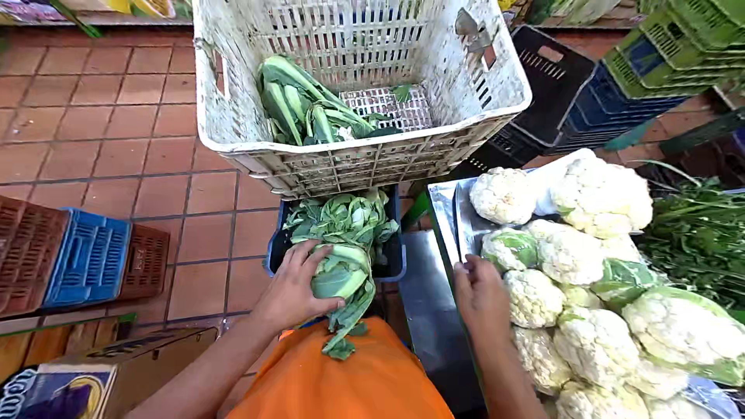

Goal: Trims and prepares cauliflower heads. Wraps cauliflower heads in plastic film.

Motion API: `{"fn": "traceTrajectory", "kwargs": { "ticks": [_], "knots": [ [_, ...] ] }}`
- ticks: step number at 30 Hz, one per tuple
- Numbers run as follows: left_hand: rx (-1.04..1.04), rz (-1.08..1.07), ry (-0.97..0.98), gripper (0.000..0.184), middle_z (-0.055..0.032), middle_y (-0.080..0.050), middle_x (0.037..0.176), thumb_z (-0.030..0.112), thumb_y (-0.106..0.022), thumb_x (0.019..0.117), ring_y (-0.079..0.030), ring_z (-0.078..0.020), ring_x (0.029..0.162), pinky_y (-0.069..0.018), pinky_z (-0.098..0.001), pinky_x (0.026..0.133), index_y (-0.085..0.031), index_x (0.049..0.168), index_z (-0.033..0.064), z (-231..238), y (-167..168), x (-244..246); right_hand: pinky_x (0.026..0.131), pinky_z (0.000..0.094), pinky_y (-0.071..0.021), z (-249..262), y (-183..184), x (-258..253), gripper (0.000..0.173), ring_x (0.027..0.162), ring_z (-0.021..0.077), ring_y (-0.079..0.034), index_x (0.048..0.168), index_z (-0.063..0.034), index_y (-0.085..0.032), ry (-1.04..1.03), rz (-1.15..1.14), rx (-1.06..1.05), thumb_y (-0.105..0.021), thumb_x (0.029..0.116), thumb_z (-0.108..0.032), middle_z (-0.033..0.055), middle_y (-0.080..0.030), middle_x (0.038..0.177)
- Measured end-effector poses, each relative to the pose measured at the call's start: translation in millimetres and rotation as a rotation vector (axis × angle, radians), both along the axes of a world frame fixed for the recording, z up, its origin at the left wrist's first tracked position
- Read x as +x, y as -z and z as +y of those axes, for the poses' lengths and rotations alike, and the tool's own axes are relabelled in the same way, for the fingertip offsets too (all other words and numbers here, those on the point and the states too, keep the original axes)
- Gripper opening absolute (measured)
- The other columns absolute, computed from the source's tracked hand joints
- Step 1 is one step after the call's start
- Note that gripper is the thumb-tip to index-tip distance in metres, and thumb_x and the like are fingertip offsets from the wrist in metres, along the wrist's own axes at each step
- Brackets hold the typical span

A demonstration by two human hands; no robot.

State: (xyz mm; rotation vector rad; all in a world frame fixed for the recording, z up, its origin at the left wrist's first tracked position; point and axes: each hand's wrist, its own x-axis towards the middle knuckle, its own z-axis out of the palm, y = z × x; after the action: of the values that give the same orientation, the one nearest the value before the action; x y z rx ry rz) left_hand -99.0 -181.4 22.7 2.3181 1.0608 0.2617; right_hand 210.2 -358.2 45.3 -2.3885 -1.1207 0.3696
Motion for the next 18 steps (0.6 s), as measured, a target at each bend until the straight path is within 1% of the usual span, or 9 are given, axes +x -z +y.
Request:
{"fn": "traceTrajectory", "kwargs": {
  "ticks": [3, 5, 7, 10, 13, 14, 16, 17, 18],
  "knots": [
    [0.001, -0.101, 0.003, 0.077, -0.0072, -0.050, 0.148, 0.074, -0.055, 0.0887, -0.044, -0.0298, 0.141, -0.0443, -0.0552, 0.111, -0.058, 0.142, 0.0188, 2, 13, -2, 0.098, 0.0639, -0.0507, -23, 25, 15, 0.049, 0.122, 0.0481, -0.059, 0.141, 0.0053, -0.053, 0.011, -0.157, -0.324, -0.062, 0.0981, -0.017, 0.0308, -0.056, 0.137],
    [0.028, -0.136, -0.013, 0.065, -0.0057, -0.052, 0.146, 0.067, -0.044, 0.0987, -0.047, -0.0272, 0.139, -0.0453, -0.0526, 0.110, -0.060, 0.141, 0.0201, 3, 18, 2, 0.097, 0.0633, -0.0508, -19, 35, 3, 0.055, 0.127, 0.0512, -0.054, 0.143, 0.0060, -0.051, -0.001, -0.237, -0.469, -0.065, 0.0929, -0.011, 0.0324, -0.049, 0.145],
    [0.017, -0.156, -0.040, 0.058, -0.0049, -0.053, 0.146, 0.059, -0.043, 0.1019, -0.047, -0.0264, 0.139, -0.0447, -0.0519, 0.111, -0.061, 0.141, 0.0208, 4, 16, 6, 0.091, 0.0647, -0.0522, -14, 39, -3, 0.055, 0.122, 0.0538, -0.055, 0.140, 0.0060, -0.053, 0.035, -0.273, -0.458, -0.068, 0.0890, -0.008, 0.0345, -0.052, 0.138],
    [0.007, -0.189, -0.069, 0.051, -0.0047, -0.052, 0.147, 0.051, -0.046, 0.1028, -0.041, -0.0256, 0.144, -0.0394, -0.0509, 0.116, -0.062, 0.138, 0.0182, 1, 16, 11, 0.087, 0.0651, -0.0538, -13, 38, -3, 0.055, 0.115, 0.0544, -0.059, 0.142, 0.0067, -0.050, 0.107, -0.255, -0.412, -0.065, 0.0921, -0.010, 0.0365, -0.057, 0.127],
    [0.022, -0.216, -0.086, 0.046, -0.0065, -0.050, 0.151, 0.047, -0.048, 0.1033, -0.034, -0.0283, 0.150, -0.0334, -0.0519, 0.121, -0.064, 0.131, 0.0138, -4, 21, 12, 0.087, 0.0628, -0.0549, -15, 32, 0, 0.056, 0.114, 0.0528, -0.060, 0.144, 0.0067, -0.049, 0.101, -0.216, -0.498, -0.063, 0.0962, -0.018, 0.0361, -0.055, 0.128],
    [0.031, -0.221, -0.085, 0.043, -0.0072, -0.050, 0.152, 0.045, -0.048, 0.1034, -0.032, -0.0298, 0.151, -0.0326, -0.0527, 0.121, -0.065, 0.127, 0.0130, -5, 21, 13, 0.089, 0.0626, -0.0542, -15, 33, 1, 0.052, 0.115, 0.0525, -0.059, 0.140, 0.0076, -0.053, 0.081, -0.223, -0.508, -0.063, 0.0967, -0.019, 0.0357, -0.054, 0.129],
    [0.039, -0.203, -0.087, 0.040, -0.0079, -0.048, 0.153, 0.043, -0.047, 0.1038, -0.030, -0.0316, 0.152, -0.0321, -0.0539, 0.121, -0.068, 0.121, 0.0137, -6, 19, 16, 0.089, 0.0632, -0.0532, -14, 36, 1, 0.038, 0.119, 0.0531, -0.056, 0.122, 0.0074, -0.064, 0.042, -0.262, -0.518, -0.064, 0.0950, -0.018, 0.0357, -0.053, 0.132],
    [0.037, -0.182, -0.090, 0.040, -0.0077, -0.046, 0.155, 0.043, -0.046, 0.1044, -0.029, -0.0317, 0.152, -0.0323, -0.0542, 0.121, -0.069, 0.121, 0.0148, -7, 17, 16, 0.090, 0.0643, -0.0522, -12, 38, 1, 0.035, 0.122, 0.0542, -0.055, 0.119, 0.0073, -0.065, 0.030, -0.274, -0.523, -0.065, 0.0939, -0.017, 0.0366, -0.051, 0.136],
    [0.038, -0.157, -0.094, 0.041, -0.0076, -0.045, 0.157, 0.044, -0.044, 0.1049, -0.029, -0.0319, 0.152, -0.0325, -0.0546, 0.121, -0.069, 0.122, 0.0159, -7, 15, 17, 0.091, 0.0655, -0.0512, -9, 41, 1, 0.037, 0.123, 0.0553, -0.054, 0.122, 0.0076, -0.063, 0.029, -0.274, -0.521, -0.065, 0.0929, -0.015, 0.0373, -0.049, 0.139]
  ]
}}
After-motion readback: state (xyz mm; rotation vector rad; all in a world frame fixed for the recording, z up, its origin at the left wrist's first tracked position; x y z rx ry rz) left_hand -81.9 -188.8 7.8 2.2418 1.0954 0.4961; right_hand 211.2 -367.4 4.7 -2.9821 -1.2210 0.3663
